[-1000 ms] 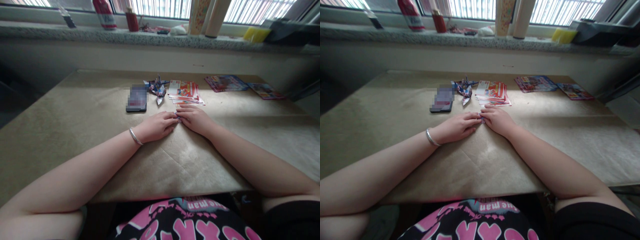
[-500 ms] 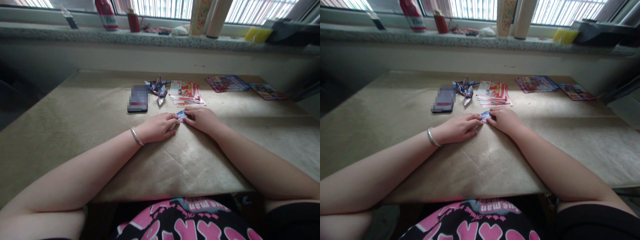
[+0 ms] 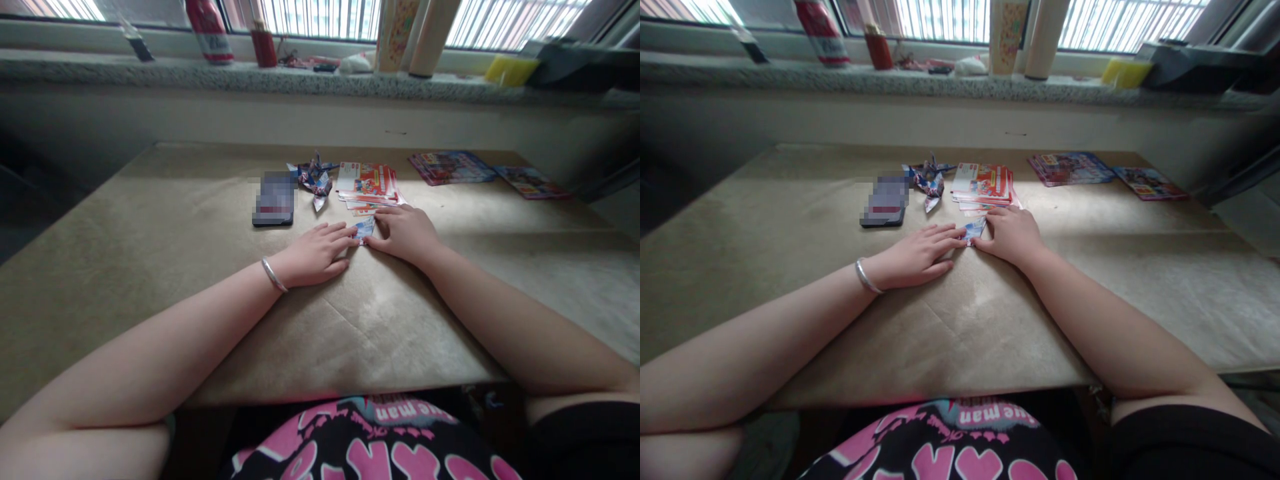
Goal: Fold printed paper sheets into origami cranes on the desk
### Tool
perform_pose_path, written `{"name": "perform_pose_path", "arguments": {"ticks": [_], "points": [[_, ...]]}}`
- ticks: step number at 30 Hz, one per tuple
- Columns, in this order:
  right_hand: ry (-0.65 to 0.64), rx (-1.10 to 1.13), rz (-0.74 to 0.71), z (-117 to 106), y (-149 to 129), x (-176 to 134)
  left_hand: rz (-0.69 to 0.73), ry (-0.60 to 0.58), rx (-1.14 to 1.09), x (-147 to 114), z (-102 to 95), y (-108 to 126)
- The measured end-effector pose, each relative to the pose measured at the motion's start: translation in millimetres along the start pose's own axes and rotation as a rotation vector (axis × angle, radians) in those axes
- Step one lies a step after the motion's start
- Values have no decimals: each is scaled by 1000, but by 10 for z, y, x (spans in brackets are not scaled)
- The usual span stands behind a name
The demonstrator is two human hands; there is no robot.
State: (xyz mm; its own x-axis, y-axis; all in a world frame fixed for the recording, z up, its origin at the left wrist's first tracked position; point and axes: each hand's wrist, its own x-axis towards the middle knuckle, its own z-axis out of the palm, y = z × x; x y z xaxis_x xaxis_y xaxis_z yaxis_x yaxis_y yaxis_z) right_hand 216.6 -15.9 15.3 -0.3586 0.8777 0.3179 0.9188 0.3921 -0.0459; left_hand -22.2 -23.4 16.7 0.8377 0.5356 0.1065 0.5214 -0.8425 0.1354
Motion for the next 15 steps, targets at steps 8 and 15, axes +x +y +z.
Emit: {"name": "perform_pose_path", "arguments": {"ticks": [8, 15], "points": [[119, 186, 12, 74, 77, -12, 45, 142, -145, -19, -13, -21], [56, 244, -80, 81, 6, -11, -93, 189, -16, 21, -10, 24]]}}
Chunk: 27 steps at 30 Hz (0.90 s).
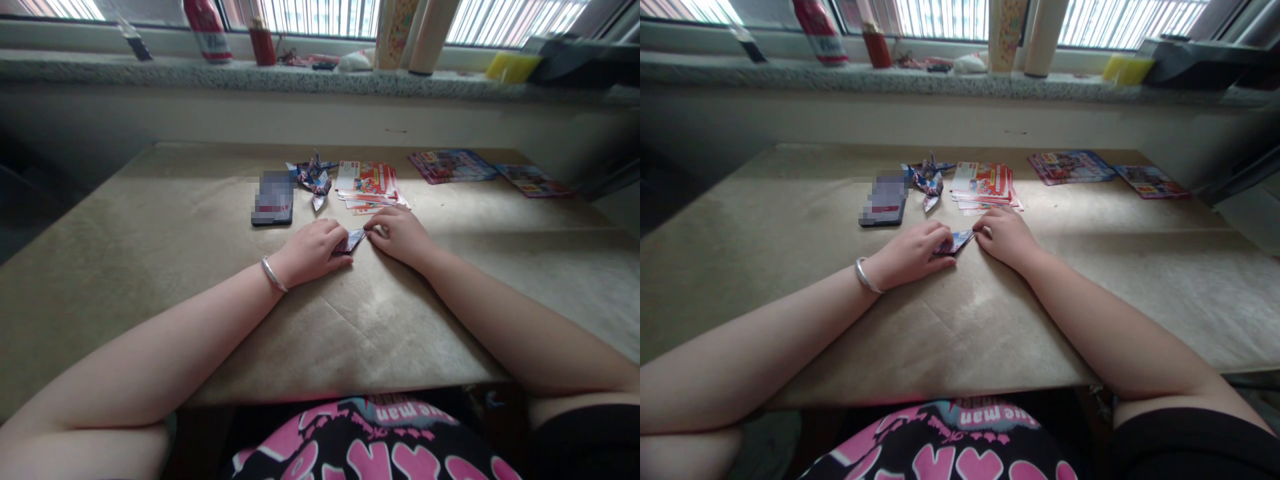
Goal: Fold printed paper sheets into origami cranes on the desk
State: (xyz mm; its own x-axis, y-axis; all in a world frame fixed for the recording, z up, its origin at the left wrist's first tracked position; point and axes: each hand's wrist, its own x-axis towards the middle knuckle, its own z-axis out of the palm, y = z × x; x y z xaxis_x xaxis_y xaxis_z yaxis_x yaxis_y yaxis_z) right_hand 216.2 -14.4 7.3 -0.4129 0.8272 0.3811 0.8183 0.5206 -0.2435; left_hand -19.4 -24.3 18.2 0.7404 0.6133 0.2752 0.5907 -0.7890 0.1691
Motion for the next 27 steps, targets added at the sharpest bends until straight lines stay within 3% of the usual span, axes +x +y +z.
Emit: {"name": "perform_pose_path", "arguments": {"ticks": [6, 27], "points": [[12, 44, 4, 37, -27, 8, 36, 52, 87, -5, -6, 6], [-23, 154, 42, 23, -78, -1, -32, 171, -62, -9, 53, -68]]}}
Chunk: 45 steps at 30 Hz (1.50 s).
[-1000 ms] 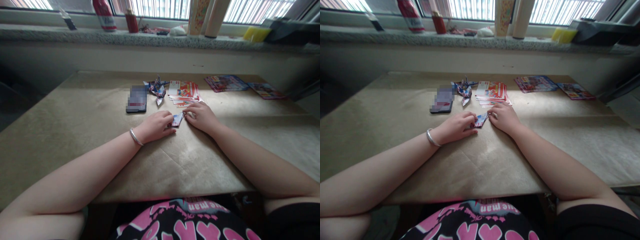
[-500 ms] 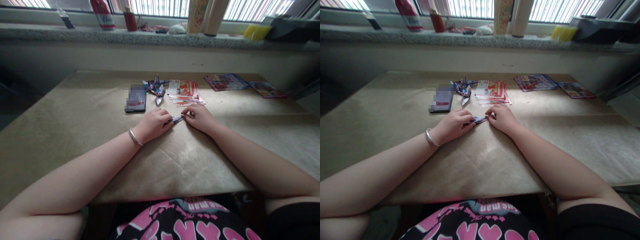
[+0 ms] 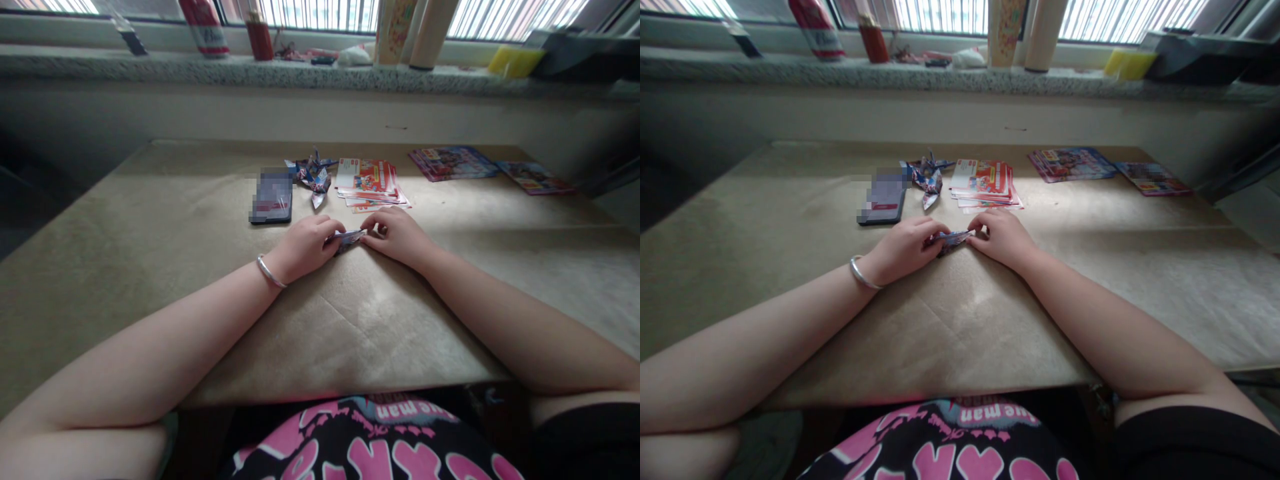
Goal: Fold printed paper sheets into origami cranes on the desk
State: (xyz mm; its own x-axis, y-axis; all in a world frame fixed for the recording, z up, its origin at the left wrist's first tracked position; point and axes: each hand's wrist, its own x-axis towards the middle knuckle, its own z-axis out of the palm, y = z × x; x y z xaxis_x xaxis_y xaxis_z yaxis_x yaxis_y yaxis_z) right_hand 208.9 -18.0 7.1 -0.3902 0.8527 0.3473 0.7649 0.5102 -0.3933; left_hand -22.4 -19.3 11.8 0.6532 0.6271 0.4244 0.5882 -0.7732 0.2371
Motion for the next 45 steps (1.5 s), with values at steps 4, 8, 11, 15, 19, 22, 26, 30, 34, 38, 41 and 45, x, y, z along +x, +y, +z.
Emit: {"name": "perform_pose_path", "arguments": {"ticks": [4, 8, 11, 15, 19, 22, 26, 30, 34, 38, 41, 45], "points": [[-4, 93, 29, 1, -37, -7, -6, -9, -67, -6, -8, 11], [-22, 256, 123, 11, -94, -8, -34, -1, -81, -7, 5, -5], [20, 323, 181, 35, -125, 3, -42, 10, -107, -10, 10, 0], [92, 349, 230, 59, -164, 16, -92, 48, -153, -11, 11, 23], [117, 405, 277, 73, -202, 20, -116, 70, -202, -3, 23, 32], [177, 449, 292, 93, -205, 27, -112, 107, -223, 4, 34, 38], [156, 462, 249, 129, -173, 37, -68, 136, -251, 6, 30, 54], [173, 501, 182, 148, -152, 47, -29, 159, -290, 4, 6, 66], [283, 464, 79, 103, -191, 50, -25, 324, -291, 12, 9, 79], [357, 407, -54, 32, -268, 34, -59, 370, -403, 19, 33, 107], [368, 398, -75, 10, -322, 22, -80, 370, -572, 24, 55, 134], [395, 395, -55, 16, -368, 18, -78, 364, -700, 38, 74, 168]]}}
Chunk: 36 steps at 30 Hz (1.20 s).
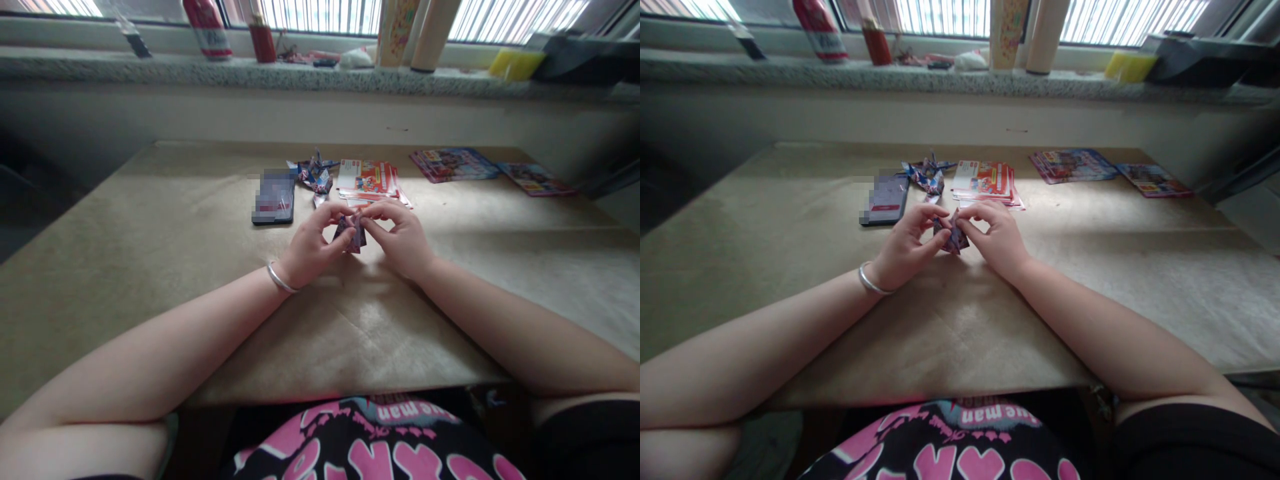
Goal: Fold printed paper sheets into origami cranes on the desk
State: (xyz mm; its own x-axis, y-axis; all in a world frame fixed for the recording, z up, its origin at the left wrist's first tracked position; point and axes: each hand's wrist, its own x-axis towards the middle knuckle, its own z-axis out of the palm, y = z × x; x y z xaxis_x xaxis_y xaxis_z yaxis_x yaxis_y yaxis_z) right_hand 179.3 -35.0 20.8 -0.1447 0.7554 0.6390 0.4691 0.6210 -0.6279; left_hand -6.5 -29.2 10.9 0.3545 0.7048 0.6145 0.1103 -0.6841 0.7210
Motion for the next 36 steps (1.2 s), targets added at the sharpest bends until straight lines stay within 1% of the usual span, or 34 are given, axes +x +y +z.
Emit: {"name": "perform_pose_path", "arguments": {"ticks": [5, 7, 11, 14, 17, 21, 26, 32, 36], "points": [[72, -38, -75, -15, -41, 9, -1, 31, 109, 9, -1, 62], [58, -42, -63, -33, -66, 16, -7, 43, 157, 10, -12, 97], [-30, -73, -32, -51, -112, 13, -13, 70, 229, 10, -27, 137], [-13, -77, -10, -36, -121, -10, 27, 91, 256, 11, -25, 130], [30, -56, -2, -13, -116, -33, 65, 96, 272, 14, -18, 117], [25, -4, -27, 7, -118, -45, 92, 100, 270, 20, -14, 117], [41, 23, -1, 18, -127, -48, 47, 99, 258, 13, -13, 125], [21, 5, 32, 33, -125, -53, -11, 120, 215, -8, 0, 102], [31, 36, 85, 47, -103, -63, 29, 119, 210, -1, -3, 99]]}}
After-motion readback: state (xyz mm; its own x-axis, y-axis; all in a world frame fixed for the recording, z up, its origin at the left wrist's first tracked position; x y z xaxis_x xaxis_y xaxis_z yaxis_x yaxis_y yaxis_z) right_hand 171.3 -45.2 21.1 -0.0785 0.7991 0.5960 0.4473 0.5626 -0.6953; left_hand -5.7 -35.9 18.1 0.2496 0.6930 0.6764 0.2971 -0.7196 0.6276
